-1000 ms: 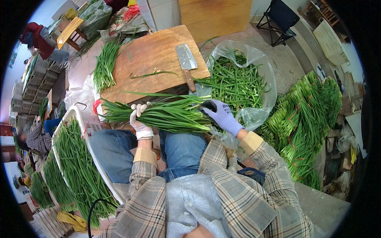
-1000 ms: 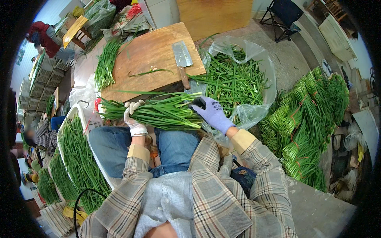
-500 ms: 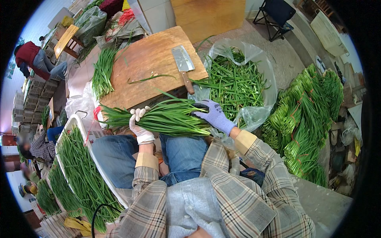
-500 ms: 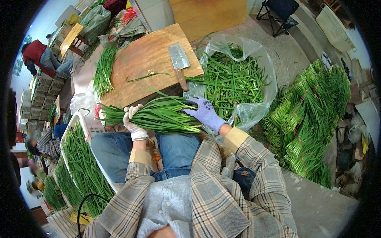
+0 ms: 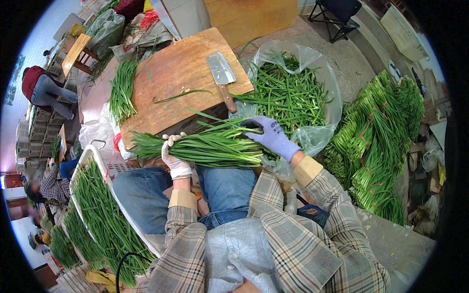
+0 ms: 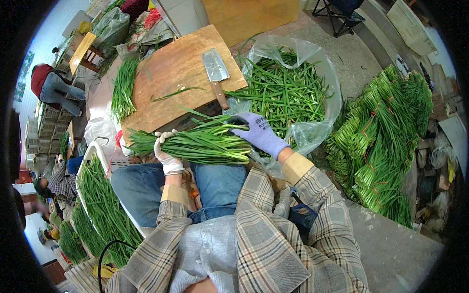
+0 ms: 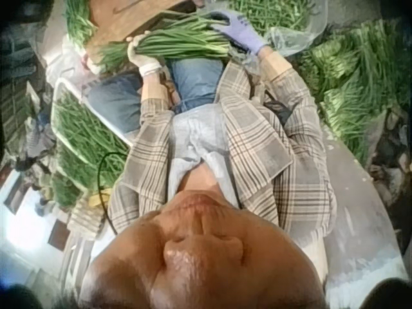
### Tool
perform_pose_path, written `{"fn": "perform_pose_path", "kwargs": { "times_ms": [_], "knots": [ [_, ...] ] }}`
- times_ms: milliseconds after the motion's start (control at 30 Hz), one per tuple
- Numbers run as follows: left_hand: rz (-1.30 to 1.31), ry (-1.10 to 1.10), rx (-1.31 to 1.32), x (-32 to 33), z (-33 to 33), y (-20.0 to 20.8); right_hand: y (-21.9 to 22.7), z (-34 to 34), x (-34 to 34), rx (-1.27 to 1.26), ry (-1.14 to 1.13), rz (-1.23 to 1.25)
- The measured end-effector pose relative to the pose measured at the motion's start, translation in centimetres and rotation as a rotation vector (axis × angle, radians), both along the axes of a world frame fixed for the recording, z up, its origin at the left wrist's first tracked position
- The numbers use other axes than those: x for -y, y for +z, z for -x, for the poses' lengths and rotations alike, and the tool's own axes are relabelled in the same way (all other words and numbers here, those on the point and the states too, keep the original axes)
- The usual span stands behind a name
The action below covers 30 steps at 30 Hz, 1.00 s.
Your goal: The person gathers green onions from a basket, aligns them on a wooden board, and uses a knife to trim the ends. They then tie the bundle with a rubber band and place it on a stack of finished bundles.
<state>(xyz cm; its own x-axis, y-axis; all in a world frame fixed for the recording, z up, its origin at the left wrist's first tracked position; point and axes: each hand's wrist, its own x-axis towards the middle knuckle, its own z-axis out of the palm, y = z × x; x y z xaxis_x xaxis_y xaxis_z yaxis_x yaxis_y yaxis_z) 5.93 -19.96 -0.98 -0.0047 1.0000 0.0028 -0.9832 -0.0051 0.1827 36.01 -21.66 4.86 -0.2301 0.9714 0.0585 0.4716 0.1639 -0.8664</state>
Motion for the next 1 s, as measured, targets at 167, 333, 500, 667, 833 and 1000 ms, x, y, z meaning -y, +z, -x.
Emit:
{"fn": "perform_pose_path", "kwargs": {
  "times_ms": [167, 333, 500, 667, 833, 1000],
  "knots": [
    [0.026, 0.033, -0.030, 0.5, 0.4, -0.9, 0.6, -2.5, -0.4, 0.004, -0.036, 0.062],
    [0.070, 0.067, -0.048, 0.4, 0.3, -1.3, 0.2, -1.7, 0.2, 0.023, -0.005, -0.121],
    [0.100, 0.060, 0.022, 0.6, 0.8, -1.4, 0.5, -1.2, 0.4, 0.081, 0.008, -0.144],
    [0.075, 0.032, 0.016, 0.6, 0.6, -1.2, 0.4, -1.3, 0.5, 0.111, 0.078, -0.245],
    [0.069, 0.042, 0.009, 0.8, 0.2, -1.5, 0.4, -1.3, 0.8, 0.033, -0.023, -0.098],
    [0.059, 0.059, -0.027, 0.9, 0.4, -2.0, 0.9, -2.7, 0.9, -0.028, -0.128, -0.060]
  ]
}}
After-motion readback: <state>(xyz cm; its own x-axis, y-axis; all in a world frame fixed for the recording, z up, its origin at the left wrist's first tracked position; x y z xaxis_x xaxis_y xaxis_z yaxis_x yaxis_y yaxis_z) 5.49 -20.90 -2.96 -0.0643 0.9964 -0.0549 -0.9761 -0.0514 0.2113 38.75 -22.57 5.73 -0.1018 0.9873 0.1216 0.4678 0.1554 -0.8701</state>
